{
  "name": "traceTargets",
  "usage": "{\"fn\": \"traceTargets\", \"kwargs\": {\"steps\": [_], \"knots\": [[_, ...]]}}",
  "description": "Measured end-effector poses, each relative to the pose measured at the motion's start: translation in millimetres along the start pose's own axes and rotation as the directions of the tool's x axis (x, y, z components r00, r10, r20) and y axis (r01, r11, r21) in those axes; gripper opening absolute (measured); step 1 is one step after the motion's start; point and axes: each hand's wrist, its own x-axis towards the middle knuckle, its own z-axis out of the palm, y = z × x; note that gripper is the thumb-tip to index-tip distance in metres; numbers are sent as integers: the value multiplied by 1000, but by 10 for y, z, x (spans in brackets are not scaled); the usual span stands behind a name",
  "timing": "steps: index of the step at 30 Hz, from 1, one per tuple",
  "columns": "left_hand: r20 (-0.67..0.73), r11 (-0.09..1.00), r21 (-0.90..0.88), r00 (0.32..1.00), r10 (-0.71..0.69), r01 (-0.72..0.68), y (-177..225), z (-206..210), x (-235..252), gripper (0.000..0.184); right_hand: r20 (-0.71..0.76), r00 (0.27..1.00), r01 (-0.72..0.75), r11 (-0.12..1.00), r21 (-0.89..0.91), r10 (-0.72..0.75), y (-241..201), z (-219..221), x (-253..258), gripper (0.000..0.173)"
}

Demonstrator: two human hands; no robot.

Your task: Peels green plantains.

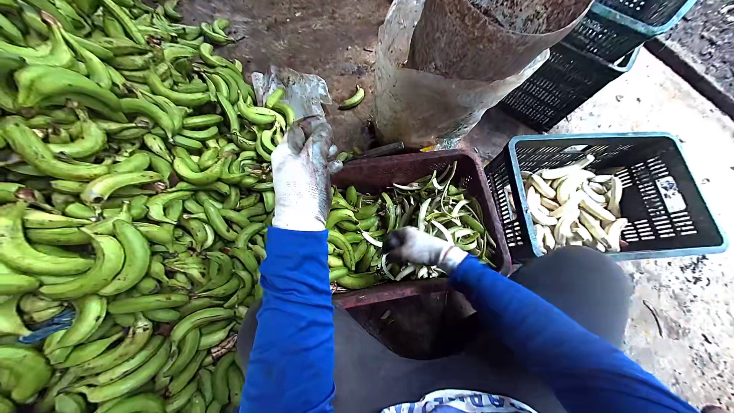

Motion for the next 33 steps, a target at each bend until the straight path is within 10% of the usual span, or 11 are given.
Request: {"fn": "traceTargets", "kwargs": {"steps": [6,23,33], "knots": [[-3,993,109,999,42,-41,-10,-89,97,30,95,941,-176,707,-685,326,59,640,597,51],[32,941,331,997,68,-74,-19,-131,116,32,96,975,-59,647,-760,203,369,354,410,55],[-4,939,327,994,109,-101,14,-248,160,28,-241,963,-254,700,-668,120,597,-331,551,28]]}}
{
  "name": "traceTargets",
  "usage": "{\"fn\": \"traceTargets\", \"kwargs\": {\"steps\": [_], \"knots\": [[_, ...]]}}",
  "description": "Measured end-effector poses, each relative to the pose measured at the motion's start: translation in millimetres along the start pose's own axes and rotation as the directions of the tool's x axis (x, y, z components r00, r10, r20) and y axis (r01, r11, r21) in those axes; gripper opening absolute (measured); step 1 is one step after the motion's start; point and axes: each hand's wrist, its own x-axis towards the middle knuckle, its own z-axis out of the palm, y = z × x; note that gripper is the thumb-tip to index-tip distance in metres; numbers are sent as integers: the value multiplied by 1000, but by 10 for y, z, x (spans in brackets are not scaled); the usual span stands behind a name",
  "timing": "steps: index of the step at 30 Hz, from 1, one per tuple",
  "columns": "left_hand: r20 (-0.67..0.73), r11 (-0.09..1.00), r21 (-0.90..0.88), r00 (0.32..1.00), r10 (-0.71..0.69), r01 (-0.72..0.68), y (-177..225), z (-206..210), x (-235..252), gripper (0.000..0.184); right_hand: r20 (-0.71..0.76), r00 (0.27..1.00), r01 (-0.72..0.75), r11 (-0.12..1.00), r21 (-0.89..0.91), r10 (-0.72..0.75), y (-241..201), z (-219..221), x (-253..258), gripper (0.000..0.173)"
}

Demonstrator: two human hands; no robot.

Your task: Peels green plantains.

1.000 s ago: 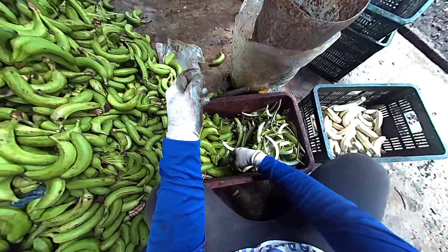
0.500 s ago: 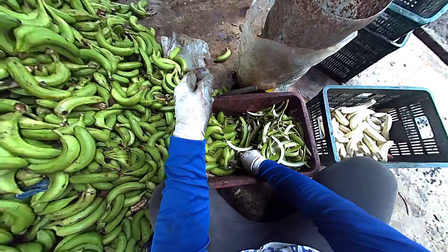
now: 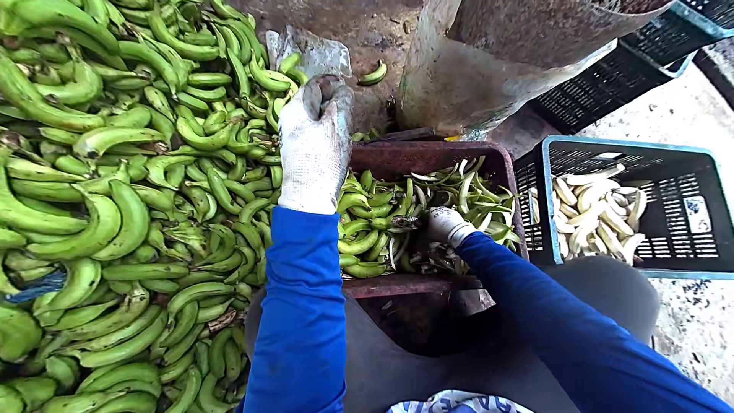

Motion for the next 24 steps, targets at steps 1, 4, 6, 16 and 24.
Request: {"fn": "traceTargets", "kwargs": {"steps": [1,4,6,16,24], "knots": [[-2,1000,-3,1000,-9,8,17,-8,2,28,-17,999,-34,999,10,35,-84,0,-7,30],[3,1000,-21,1000,-1,1,55,-17,6,28,-81,995,-57,996,67,63,-415,-7,-118,36],[14,999,-31,1000,9,-9,72,1,6,28,-7,1000,-3,997,75,4,-676,1,-292,33],[109,981,195,994,-31,9,16,183,-7,34,304,948,-56,988,-144,98,-1021,389,-417,66],[142,959,282,989,-29,-12,0,196,-38,34,298,937,-170,983,-64,181,-997,474,-327,93]]}}
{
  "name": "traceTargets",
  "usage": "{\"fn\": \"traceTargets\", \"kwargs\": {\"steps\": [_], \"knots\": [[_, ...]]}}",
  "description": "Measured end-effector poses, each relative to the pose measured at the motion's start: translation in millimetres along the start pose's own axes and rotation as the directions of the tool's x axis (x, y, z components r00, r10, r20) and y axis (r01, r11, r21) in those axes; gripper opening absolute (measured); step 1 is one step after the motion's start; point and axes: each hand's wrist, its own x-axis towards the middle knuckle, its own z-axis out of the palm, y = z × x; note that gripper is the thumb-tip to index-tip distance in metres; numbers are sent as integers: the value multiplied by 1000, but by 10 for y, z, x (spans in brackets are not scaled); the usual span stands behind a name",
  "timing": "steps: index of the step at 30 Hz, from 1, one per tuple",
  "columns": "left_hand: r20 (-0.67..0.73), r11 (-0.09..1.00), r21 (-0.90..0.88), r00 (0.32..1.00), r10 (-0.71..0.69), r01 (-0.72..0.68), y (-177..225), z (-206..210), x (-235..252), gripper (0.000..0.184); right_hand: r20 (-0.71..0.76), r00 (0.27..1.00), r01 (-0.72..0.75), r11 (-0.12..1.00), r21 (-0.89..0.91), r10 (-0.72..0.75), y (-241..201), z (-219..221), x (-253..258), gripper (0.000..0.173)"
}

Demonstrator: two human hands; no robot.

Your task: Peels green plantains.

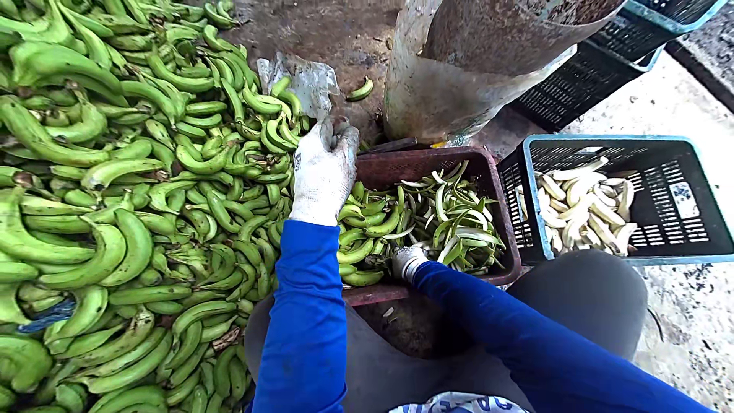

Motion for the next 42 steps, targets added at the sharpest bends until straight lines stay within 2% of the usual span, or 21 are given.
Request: {"fn": "traceTargets", "kwargs": {"steps": [2,4,6,7,8,9,10,12,13,17,20,22,24,25,29,32,36,39,42], "knots": [[-7,1000,-6,1000,-16,16,10,7,-7,34,82,997,-8,1000,11,7,-5,25,33,93],[-3,999,-22,1000,-24,24,-1,8,-9,34,149,989,1,1000,4,-2,-10,48,55,82],[-2,998,-52,1000,-23,23,-15,23,-10,34,199,980,-25,1000,3,24,-1,15,47,94],[-5,997,-67,1000,-24,24,-8,24,-18,34,169,984,-54,998,14,51,3,44,85,97],[-6,997,-80,1000,-24,23,4,17,-27,33,73,993,-91,995,50,88,0,140,160,95],[-11,995,-93,1000,-21,20,8,16,-33,33,-138,981,-122,987,109,136,-6,363,297,90],[-15,994,-104,1000,-23,21,5,14,-39,34,-374,911,-130,981,141,174,-11,612,483,89],[-17,992,-125,1000,-19,17,2,-4,-40,34,-79,984,-151,983,108,160,-12,316,400,94],[-19,990,-137,1000,-16,13,5,-14,-46,34,17,990,-144,985,96,142,-11,158,264,97],[-28,982,-187,1000,-10,5,13,-66,-27,34,52,993,-111,989,102,106,52,53,139,100],[-41,973,-230,999,3,-13,23,-126,-11,35,99,995,-24,971,240,0,194,-1,109,86],[-51,962,-270,998,26,-39,39,-167,0,35,93,976,164,943,288,-198,238,-79,0,63],[-61,949,-305,996,60,-76,57,-183,18,34,95,878,471,882,-3,-469,177,-191,-33,50],[-69,944,-319,995,68,-86,60,-188,22,32,114,854,518,850,-93,-508,133,-213,-31,47],[-65,945,-321,997,40,-59,4,-192,35,34,117,877,480,867,-136,-467,193,-210,62,32],[-76,944,-325,996,36,-58,13,-199,17,32,194,903,409,905,-118,-383,298,-213,31,34],[-82,951,-301,996,40,-63,17,-171,15,32,271,904,387,903,-187,-331,231,-215,32,35],[-72,966,-252,996,44,-61,-6,-195,5,32,217,902,400,912,-93,-374,278,-186,46,35],[-79,956,-280,994,70,-90,19,-221,17,31,117,899,426,904,-11,-422,379,-89,174,45]]}}
